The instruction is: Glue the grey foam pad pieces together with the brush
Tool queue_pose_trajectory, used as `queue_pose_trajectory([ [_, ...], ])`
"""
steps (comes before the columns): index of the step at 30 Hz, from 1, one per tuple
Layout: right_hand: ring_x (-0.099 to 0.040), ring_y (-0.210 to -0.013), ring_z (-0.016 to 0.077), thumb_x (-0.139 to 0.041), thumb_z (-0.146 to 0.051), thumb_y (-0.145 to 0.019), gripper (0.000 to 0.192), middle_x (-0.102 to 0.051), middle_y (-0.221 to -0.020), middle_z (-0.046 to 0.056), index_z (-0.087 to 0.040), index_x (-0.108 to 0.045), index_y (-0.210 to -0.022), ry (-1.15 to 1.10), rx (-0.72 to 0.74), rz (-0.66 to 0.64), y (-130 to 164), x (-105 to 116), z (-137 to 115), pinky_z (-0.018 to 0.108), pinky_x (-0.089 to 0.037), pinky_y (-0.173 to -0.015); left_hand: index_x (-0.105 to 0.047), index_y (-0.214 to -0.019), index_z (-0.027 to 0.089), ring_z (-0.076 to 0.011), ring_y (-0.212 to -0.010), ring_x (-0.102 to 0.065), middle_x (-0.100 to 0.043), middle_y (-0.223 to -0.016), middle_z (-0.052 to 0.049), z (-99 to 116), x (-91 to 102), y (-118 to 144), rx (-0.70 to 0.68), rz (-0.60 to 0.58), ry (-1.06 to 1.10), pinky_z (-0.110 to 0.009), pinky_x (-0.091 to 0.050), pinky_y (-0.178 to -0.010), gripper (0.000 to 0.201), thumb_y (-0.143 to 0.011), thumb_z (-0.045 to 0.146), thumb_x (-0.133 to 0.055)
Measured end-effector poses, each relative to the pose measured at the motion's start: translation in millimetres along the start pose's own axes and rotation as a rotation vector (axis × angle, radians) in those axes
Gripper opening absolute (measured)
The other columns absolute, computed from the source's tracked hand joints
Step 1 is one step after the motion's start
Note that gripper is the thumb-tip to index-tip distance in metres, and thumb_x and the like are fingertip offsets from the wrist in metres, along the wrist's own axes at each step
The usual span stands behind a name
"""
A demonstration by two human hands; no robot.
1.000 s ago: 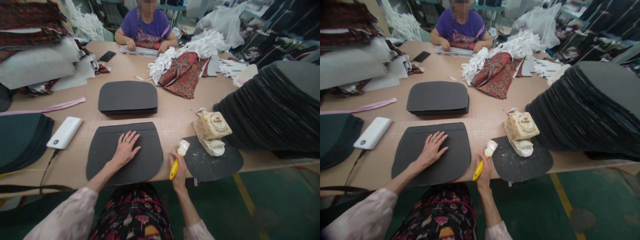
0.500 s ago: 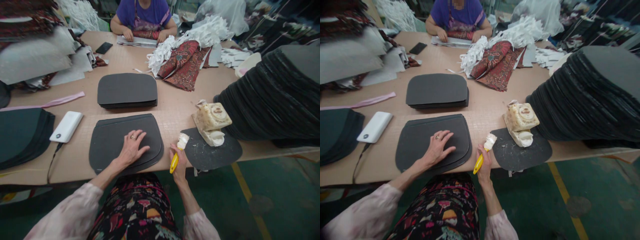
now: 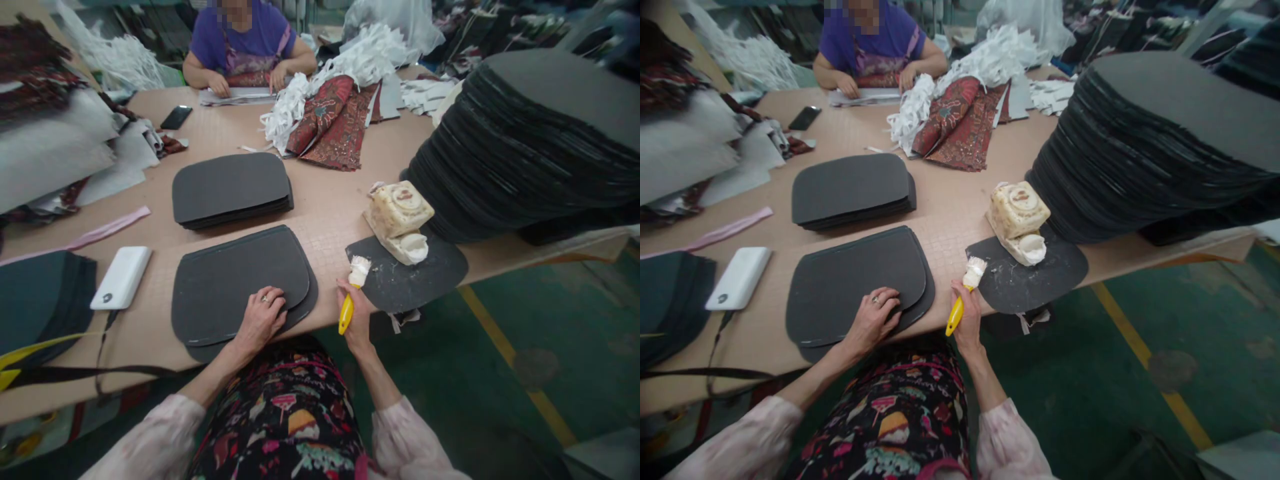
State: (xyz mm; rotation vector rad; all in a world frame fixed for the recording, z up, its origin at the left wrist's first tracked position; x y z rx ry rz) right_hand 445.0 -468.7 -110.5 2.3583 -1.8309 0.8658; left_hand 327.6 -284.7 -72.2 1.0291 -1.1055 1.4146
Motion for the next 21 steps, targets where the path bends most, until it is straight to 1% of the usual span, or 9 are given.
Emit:
queue_pose_trajectory([
  [5, -0.058, -0.101, 0.0205, -0.046, -0.021, -0.088, 0.024, -0.063, -0.105, 0.009, -0.018, -0.059, -0.107, -0.023, -0.016, -0.017, 2.6, 1.8, -5.0, 0.037, -0.046, -0.088, -0.058, -0.088, 0.018, -0.0223, -0.106, -0.051, -0.062, -0.104, -0.007, -3.8, -0.4, -0.5, 0.034, 0.076, 0.085, -0.035, -0.042, -0.081, 0.013, -0.087, 0.02, -0.045],
  [9, -0.058, -0.1, 0.0204, -0.047, -0.021, -0.087, 0.024, -0.064, -0.104, 0.008, -0.019, -0.06, -0.106, -0.019, -0.017, -0.015, 1.2, 1.3, -2.3, 0.036, -0.047, -0.088, -0.058, -0.087, 0.018, -0.0195, -0.101, -0.052, -0.062, -0.101, -0.006, -9.6, -0.9, -3.8, 0.085, 0.1, 0.217, -0.035, -0.043, -0.084, 0.013, -0.088, 0.022, -0.046],
  [12, -0.058, -0.1, 0.0205, -0.047, -0.022, -0.087, 0.023, -0.064, -0.104, 0.008, -0.019, -0.061, -0.105, -0.018, -0.01, -0.007, 0.4, 0.3, 1.1, 0.037, -0.046, -0.088, -0.059, -0.086, 0.018, -0.0189, -0.098, -0.053, -0.062, -0.098, -0.006, -12.2, 0.1, -6.4, 0.109, 0.114, 0.276, -0.036, -0.044, -0.085, 0.014, -0.088, 0.024, -0.046],
  [16, -0.058, -0.099, 0.0209, -0.047, -0.022, -0.087, 0.023, -0.064, -0.104, 0.009, -0.018, -0.061, -0.105, -0.018, -0.012, -0.011, 0.3, -0.8, 2.1, 0.037, -0.047, -0.087, -0.059, -0.086, 0.018, -0.0197, -0.098, -0.052, -0.061, -0.099, -0.007, -10.6, 2.0, -8.1, 0.102, 0.09, 0.274, -0.037, -0.043, -0.085, 0.015, -0.088, 0.024, -0.046],
  [21, -0.058, -0.099, 0.0213, -0.046, -0.021, -0.087, 0.024, -0.064, -0.104, 0.009, -0.019, -0.06, -0.106, -0.022, -0.015, -0.019, -0.6, -0.2, -0.7, 0.038, -0.047, -0.087, -0.057, -0.091, 0.018, -0.0215, -0.102, -0.049, -0.058, -0.104, -0.007, -5.7, 2.1, -8.0, 0.105, 0.024, 0.19, -0.036, -0.042, -0.083, 0.011, -0.086, 0.026, -0.051],
])
Point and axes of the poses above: each hand's wrist, its own y-axis away from the middle knuckle, its own x-axis out of the back of the hand, z = x × y, the point moved 3 cm from there along -y, towards the middle knuckle
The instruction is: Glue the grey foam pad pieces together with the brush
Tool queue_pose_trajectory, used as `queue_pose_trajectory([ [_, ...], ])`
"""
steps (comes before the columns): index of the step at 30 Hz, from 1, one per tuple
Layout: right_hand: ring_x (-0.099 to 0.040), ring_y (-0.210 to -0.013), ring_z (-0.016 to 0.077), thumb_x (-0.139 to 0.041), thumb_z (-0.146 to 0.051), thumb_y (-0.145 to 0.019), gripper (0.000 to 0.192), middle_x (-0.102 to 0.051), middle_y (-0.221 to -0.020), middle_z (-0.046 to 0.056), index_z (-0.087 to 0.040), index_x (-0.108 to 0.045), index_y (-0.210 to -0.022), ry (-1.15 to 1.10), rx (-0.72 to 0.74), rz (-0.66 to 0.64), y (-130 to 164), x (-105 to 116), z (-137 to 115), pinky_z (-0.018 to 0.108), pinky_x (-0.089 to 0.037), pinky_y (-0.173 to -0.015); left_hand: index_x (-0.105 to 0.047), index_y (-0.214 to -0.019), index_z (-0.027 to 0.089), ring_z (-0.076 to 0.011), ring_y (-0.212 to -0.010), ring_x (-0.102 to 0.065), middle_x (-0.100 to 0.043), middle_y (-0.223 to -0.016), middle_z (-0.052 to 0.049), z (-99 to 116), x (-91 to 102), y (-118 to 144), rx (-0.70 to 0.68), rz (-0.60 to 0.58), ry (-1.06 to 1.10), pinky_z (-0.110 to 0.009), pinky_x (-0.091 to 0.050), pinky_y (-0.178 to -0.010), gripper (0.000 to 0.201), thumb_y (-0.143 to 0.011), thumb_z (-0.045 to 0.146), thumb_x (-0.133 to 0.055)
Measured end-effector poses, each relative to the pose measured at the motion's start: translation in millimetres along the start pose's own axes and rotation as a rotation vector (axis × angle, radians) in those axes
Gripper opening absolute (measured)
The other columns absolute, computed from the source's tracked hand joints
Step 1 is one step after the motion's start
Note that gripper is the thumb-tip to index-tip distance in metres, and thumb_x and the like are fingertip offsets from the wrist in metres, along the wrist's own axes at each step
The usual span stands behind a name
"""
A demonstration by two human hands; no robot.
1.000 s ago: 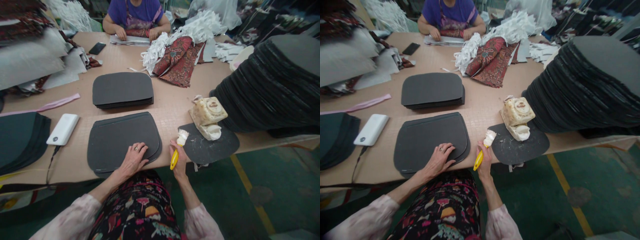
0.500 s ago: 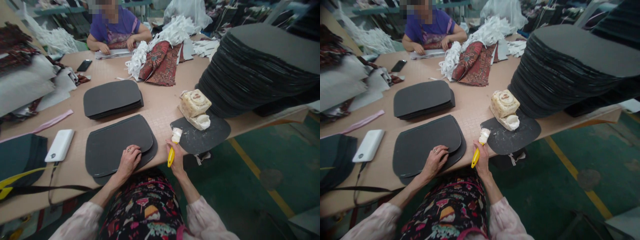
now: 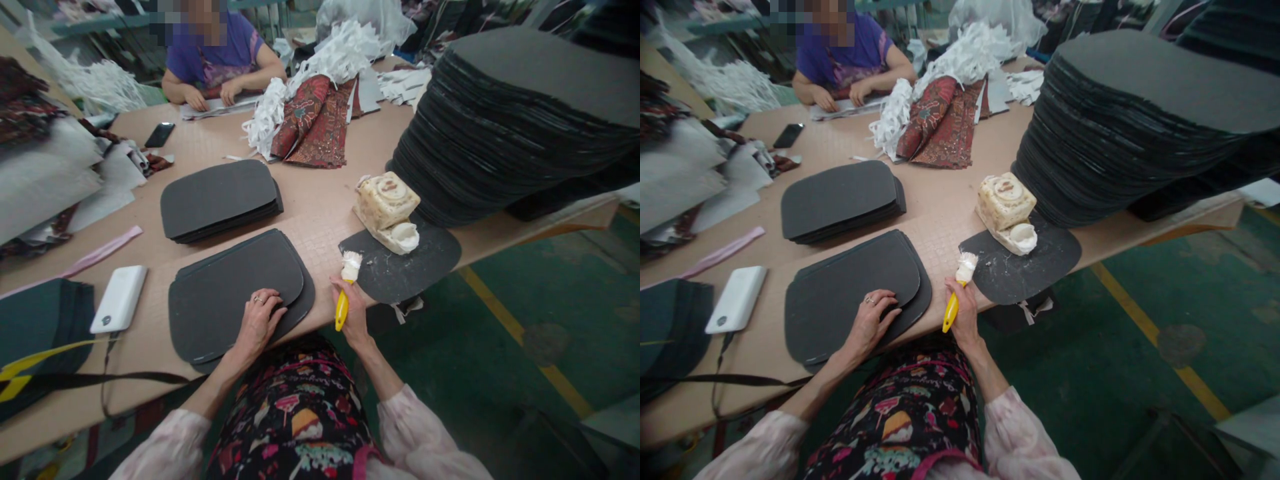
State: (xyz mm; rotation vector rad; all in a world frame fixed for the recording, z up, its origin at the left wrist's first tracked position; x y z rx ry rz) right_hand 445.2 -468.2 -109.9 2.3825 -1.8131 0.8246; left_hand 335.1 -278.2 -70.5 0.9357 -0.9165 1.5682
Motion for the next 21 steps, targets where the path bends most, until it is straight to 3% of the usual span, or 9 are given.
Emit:
queue_pose_trajectory([
  [14, -0.06, -0.098, 0.0215, -0.048, -0.021, -0.086, 0.024, -0.066, -0.103, 0.009, -0.02, -0.062, -0.106, 0.025, 0.042, -0.02, -2.0, -7.5, -7.1, 0.039, -0.048, -0.087, -0.053, -0.098, 0.018, -0.0262, -0.108, -0.045, -0.055, -0.11, -0.008, 0.1, -7.2, -0.3, 0.044, -0.058, -0.113, -0.039, -0.04, -0.082, 0.026, -0.078, 0.032, -0.063],
  [18, -0.06, -0.098, 0.0211, -0.048, -0.021, -0.086, 0.025, -0.066, -0.103, 0.008, -0.02, -0.061, -0.109, 0.045, 0.072, -0.033, 0.1, -16.1, -15.3, 0.039, -0.05, -0.086, -0.054, -0.097, 0.018, -0.0277, -0.109, -0.046, -0.056, -0.11, -0.009, 11.1, 0.8, 7.5, 0.058, -0.072, -0.085, -0.041, -0.04, -0.084, 0.034, -0.076, 0.042, -0.063],
  [21, -0.06, -0.1, 0.0205, -0.048, -0.019, -0.087, 0.026, -0.065, -0.107, 0.009, -0.02, -0.059, -0.111, 0.046, 0.124, -0.061, 2.0, -24.8, -23.4, 0.038, -0.051, -0.085, -0.053, -0.1, 0.02, -0.024, -0.102, -0.052, -0.059, -0.105, -0.007, 19.3, 11.8, 11.8, 0.063, -0.09, -0.028, -0.041, -0.04, -0.085, 0.027, -0.082, 0.038, -0.057],
])
Point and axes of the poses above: each hand's wrist, its own y-axis away from the middle knuckle, its own x-axis out of the back of the hand, z = x × y, the point moved 3 cm from there along -y, towards the middle knuckle
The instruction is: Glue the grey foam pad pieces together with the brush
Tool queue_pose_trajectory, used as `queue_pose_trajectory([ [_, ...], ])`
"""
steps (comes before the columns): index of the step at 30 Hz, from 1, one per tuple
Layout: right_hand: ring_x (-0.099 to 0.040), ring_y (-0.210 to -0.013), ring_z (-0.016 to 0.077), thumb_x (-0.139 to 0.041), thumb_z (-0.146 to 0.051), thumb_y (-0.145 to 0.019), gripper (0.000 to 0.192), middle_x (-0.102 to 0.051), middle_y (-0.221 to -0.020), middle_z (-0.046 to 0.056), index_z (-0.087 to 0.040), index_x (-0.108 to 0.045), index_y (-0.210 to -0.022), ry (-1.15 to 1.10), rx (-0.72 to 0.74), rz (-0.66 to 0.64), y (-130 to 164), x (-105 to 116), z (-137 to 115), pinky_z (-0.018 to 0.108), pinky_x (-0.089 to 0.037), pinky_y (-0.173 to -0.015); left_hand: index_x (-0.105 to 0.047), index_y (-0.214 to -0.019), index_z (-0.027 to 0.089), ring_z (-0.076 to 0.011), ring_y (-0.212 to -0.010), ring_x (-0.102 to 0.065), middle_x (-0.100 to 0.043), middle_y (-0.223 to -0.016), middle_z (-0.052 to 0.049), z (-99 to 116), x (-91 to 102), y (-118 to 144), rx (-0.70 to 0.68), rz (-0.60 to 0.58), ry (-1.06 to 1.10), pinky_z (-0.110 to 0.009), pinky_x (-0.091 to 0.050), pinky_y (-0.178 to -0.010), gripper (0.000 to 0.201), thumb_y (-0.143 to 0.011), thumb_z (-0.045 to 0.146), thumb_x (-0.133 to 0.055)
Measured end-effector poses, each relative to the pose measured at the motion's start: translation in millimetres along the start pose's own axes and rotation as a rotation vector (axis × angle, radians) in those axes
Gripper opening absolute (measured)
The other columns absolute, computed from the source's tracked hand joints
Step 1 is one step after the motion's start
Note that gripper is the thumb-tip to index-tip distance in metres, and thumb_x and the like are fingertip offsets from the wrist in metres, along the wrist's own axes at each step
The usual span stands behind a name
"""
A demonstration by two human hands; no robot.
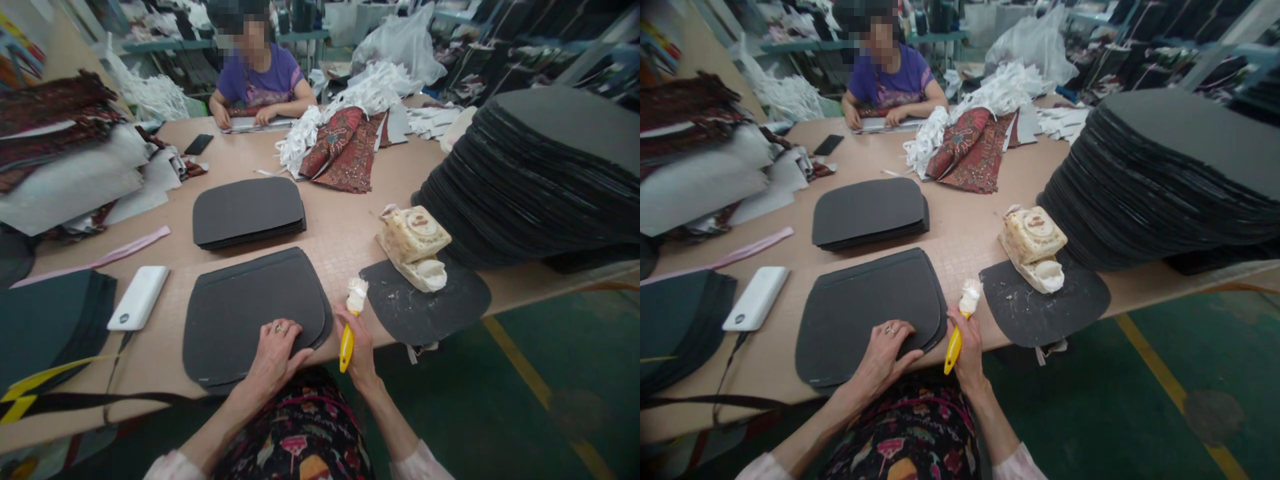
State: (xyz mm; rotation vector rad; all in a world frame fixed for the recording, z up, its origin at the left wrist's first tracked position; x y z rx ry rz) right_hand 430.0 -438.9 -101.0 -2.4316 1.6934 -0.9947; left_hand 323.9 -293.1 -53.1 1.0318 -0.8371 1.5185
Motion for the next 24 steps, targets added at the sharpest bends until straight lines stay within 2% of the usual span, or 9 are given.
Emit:
queue_pose_trajectory([
  [3, -0.059, -0.102, 0.0214, -0.05, -0.018, -0.086, 0.026, -0.064, -0.109, 0.01, -0.019, -0.058, -0.111, 0.047, 0.059, -0.011, -0.5, -10.6, -5.5, 0.039, -0.051, -0.084, -0.051, -0.105, 0.02, -0.021, -0.101, -0.054, -0.06, -0.107, -0.006, -10.7, 13.9, -13.1, 0.061, 0.088, 0.047, -0.039, -0.04, -0.087, 0.021, -0.085, 0.025, -0.053],
  [6, -0.058, -0.103, 0.0241, -0.054, -0.021, -0.084, 0.029, -0.064, -0.111, 0.011, -0.019, -0.056, -0.113, 0.151, 0.117, -0.024, -1.2, -23.0, -7.0, 0.042, -0.051, -0.082, -0.05, -0.111, 0.018, -0.0227, -0.107, -0.051, -0.057, -0.115, -0.009, -41.6, 23.9, -46.2, 0.181, 0.22, 0.034, -0.039, -0.041, -0.087, 0.025, -0.086, 0.018, -0.048],
  [10, -0.061, -0.094, 0.0252, -0.056, -0.022, -0.083, 0.028, -0.065, -0.11, 0.011, -0.019, -0.056, -0.112, 0.261, 0.184, -0.047, 0.3, -34.2, -6.1, 0.042, -0.05, -0.076, -0.05, -0.118, 0.014, -0.0287, -0.113, -0.048, -0.053, -0.124, -0.014, -78.4, 17.7, -82.4, 0.302, 0.244, -0.052, -0.045, -0.039, -0.09, 0.034, -0.085, 0.018, -0.049],
  [12, -0.062, -0.09, 0.0249, -0.056, -0.021, -0.083, 0.028, -0.066, -0.108, 0.011, -0.019, -0.055, -0.111, 0.289, 0.212, -0.049, 2.6, -34.8, -6.4, 0.041, -0.049, -0.074, -0.05, -0.119, 0.016, -0.0309, -0.113, -0.047, -0.054, -0.124, -0.014, -84.3, 11.3, -84.1, 0.319, 0.235, -0.116, -0.049, -0.038, -0.091, 0.036, -0.083, 0.018, -0.051],
  [16, -0.063, -0.09, 0.0248, -0.057, -0.019, -0.082, 0.03, -0.066, -0.106, 0.011, -0.019, -0.054, -0.112, 0.31, 0.259, -0.069, 7.8, -30.3, -10.3, 0.04, -0.048, -0.073, -0.054, -0.115, 0.019, -0.0303, -0.108, -0.049, -0.056, -0.118, -0.011, -82.2, 8.0, -71.3, 0.287, 0.24, -0.173, -0.051, -0.035, -0.091, 0.033, -0.082, 0.019, -0.053],
  [21, -0.065, -0.087, 0.0257, -0.056, -0.021, -0.083, 0.028, -0.067, -0.104, 0.011, -0.019, -0.054, -0.111, 0.343, 0.223, -0.115, 8.2, -26.5, -16.7, 0.041, -0.049, -0.07, -0.058, -0.107, 0.023, -0.027, -0.096, -0.05, -0.057, -0.105, -0.009, -90.3, 11.8, -76.0, 0.298, 0.223, -0.028, -0.042, -0.041, -0.079, 0.028, -0.079, 0.022, -0.058],
  [24, -0.063, -0.095, 0.0273, -0.057, -0.021, -0.083, 0.029, -0.064, -0.11, 0.013, -0.019, -0.053, -0.112, 0.328, 0.159, -0.11, 0.3, -29.5, -22.1, 0.044, -0.05, -0.074, -0.059, -0.099, 0.024, -0.0265, -0.093, -0.05, -0.057, -0.097, -0.006, -97.8, 11.7, -83.6, 0.367, 0.219, 0.059, -0.041, -0.04, -0.076, 0.025, -0.075, 0.021, -0.063],
])
Point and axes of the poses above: each hand's wrist, its own y-axis away from the middle knuckle, its own x-axis out of the back of the hand, z = x × y, the point moved 3 cm from there along -y, towards the middle knuckle
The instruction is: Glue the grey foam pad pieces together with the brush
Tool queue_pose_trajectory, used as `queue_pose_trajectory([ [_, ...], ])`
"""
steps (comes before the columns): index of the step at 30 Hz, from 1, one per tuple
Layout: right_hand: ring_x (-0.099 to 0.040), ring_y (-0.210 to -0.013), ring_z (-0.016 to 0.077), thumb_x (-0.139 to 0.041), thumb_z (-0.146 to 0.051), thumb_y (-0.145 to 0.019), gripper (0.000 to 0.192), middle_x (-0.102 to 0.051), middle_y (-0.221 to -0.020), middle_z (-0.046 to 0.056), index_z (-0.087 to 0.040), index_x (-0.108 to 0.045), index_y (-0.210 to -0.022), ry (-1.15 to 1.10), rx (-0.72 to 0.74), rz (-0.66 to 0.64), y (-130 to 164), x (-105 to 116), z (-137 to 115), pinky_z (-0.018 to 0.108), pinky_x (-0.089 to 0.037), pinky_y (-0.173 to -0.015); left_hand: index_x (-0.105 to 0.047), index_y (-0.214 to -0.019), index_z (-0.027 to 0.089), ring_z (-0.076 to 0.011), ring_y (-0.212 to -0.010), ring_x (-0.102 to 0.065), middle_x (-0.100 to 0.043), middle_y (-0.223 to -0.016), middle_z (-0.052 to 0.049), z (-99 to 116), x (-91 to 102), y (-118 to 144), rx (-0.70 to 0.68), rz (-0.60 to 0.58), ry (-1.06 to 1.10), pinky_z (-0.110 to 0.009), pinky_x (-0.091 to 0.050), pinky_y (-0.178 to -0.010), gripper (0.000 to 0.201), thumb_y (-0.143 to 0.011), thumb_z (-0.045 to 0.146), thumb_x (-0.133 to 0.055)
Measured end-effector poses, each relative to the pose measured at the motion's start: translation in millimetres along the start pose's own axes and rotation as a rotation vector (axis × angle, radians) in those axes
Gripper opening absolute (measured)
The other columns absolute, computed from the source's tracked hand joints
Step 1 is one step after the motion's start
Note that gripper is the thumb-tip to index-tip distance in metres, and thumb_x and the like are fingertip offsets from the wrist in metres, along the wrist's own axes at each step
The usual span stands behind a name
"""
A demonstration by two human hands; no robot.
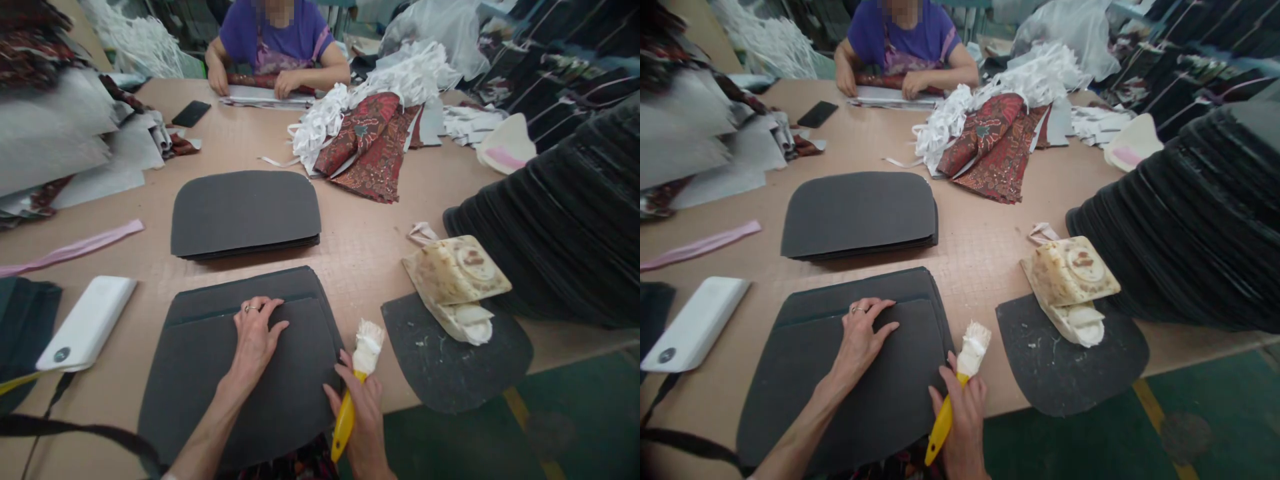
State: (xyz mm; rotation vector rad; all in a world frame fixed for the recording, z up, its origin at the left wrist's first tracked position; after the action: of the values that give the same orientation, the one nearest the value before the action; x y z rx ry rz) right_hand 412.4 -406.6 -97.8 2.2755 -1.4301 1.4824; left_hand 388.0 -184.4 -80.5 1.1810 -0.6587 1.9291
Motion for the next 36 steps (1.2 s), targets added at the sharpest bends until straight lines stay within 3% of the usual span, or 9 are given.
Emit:
queue_pose_trajectory([
  [7, -0.057, -0.11, 0.0241, -0.057, -0.019, -0.082, 0.036, -0.058, -0.12, 0.016, -0.017, -0.049, -0.117, -0.216, -0.075, 0.035, -50.9, -14.0, -9.4, 0.039, -0.053, -0.085, -0.046, -0.074, 0.021, -0.0223, -0.092, -0.054, -0.062, -0.094, -0.003, -2.2, 0.2, 0.0, -0.034, 0.007, 0.216, -0.042, -0.036, -0.085, 0.012, -0.076, 0.013, -0.055],
  [11, -0.054, -0.113, 0.0238, -0.058, -0.017, -0.081, 0.045, -0.059, -0.119, 0.013, -0.019, -0.045, -0.125, -0.238, -0.013, 0.019, -74.4, -19.4, -12.4, 0.039, -0.052, -0.088, -0.042, -0.075, 0.021, -0.0234, -0.102, -0.051, -0.063, -0.107, -0.004, -6.4, -4.7, 4.8, -0.051, 0.007, 0.24, -0.045, -0.033, -0.09, 0.015, -0.076, 0.008, -0.05],
  [15, -0.059, -0.104, 0.0229, -0.055, -0.017, -0.083, 0.038, -0.064, -0.109, 0.009, -0.021, -0.049, -0.121, -0.214, -0.034, -0.063, -81.1, -25.2, -12.3, 0.039, -0.053, -0.084, -0.044, -0.081, 0.022, -0.0241, -0.108, -0.049, -0.061, -0.113, -0.006, -5.2, -9.6, 7.9, -0.069, 0.027, 0.239, -0.048, -0.033, -0.092, 0.014, -0.078, 0.009, -0.049],
  [19, -0.063, -0.09, 0.021, -0.054, -0.021, -0.084, 0.03, -0.066, -0.098, 0.008, -0.021, -0.054, -0.114, -0.172, -0.108, -0.065, -74.3, -30.1, -6.6, 0.036, -0.054, -0.077, -0.044, -0.113, 0.021, -0.0253, -0.123, -0.039, -0.044, -0.131, -0.011, -4.7, 13.4, 14.4, -0.103, 0.229, 0.224, -0.047, -0.036, -0.099, 0.032, -0.082, 0.014, -0.046],
  [21, -0.063, -0.089, 0.0201, -0.055, -0.023, -0.084, 0.03, -0.066, -0.098, 0.007, -0.021, -0.054, -0.114, -0.165, -0.122, -0.064, -70.3, -32.2, -3.0, 0.035, -0.055, -0.077, -0.039, -0.124, 0.023, -0.0243, -0.126, -0.036, -0.041, -0.134, -0.01, -15.4, 33.6, 22.6, -0.062, 0.361, 0.179, -0.047, -0.033, -0.103, 0.041, -0.084, 0.013, -0.041],
  [23, -0.064, -0.088, 0.0195, -0.056, -0.024, -0.083, 0.032, -0.065, -0.1, 0.007, -0.021, -0.053, -0.115, -0.158, -0.131, -0.069, -68.0, -33.3, -0.4, 0.034, -0.055, -0.077, -0.034, -0.13, 0.026, -0.0237, -0.127, -0.037, -0.044, -0.131, -0.008, -34.8, 48.4, 33.2, 0.015, 0.404, 0.083, -0.049, -0.03, -0.106, 0.047, -0.085, 0.013, -0.038],
  [28, -0.066, -0.083, 0.0191, -0.057, -0.022, -0.082, 0.04, -0.067, -0.097, 0.004, -0.026, -0.052, -0.122, -0.156, -0.051, -0.047, -65.0, -18.8, -15.7, 0.031, -0.057, -0.071, -0.016, -0.142, 0.015, -0.0289, -0.132, -0.029, -0.041, -0.137, -0.016, -81.7, 39.3, 55.0, 0.083, 0.158, -0.183, -0.054, -0.025, -0.106, 0.057, -0.087, 0.017, -0.034],
  [32, -0.067, -0.076, 0.0183, -0.058, -0.021, -0.081, 0.043, -0.069, -0.092, -0.004, -0.041, -0.053, -0.119, -0.247, 0.182, -0.074, -62.0, 6.0, -43.6, 0.027, -0.058, -0.064, -0.007, -0.143, 0.012, -0.0296, -0.134, -0.024, -0.04, -0.138, -0.016, -87.0, 27.4, 58.5, 0.059, 0.124, -0.275, -0.053, -0.023, -0.107, 0.063, -0.086, 0.014, -0.034],
  [36, -0.067, -0.077, 0.0166, -0.061, -0.021, -0.08, 0.045, -0.069, -0.093, 0.0, -0.034, -0.051, -0.122, -0.219, 0.056, -0.006, -75.3, 4.6, -36.1, 0.027, -0.057, -0.068, -0.007, -0.144, 0.013, -0.0302, -0.134, -0.024, -0.039, -0.139, -0.016, -84.5, 28.7, 57.1, 0.045, 0.136, -0.263, -0.054, -0.022, -0.107, 0.063, -0.087, 0.02, -0.033],
])
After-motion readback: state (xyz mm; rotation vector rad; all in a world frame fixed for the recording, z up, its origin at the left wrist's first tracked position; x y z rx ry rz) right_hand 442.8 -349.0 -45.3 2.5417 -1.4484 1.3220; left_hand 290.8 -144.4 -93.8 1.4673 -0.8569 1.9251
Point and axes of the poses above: each hand's wrist, its own y-axis away from the middle knuckle, its own x-axis out of the back of the hand, z = x × y, the point moved 3 cm from there along -y, towards the middle knuckle
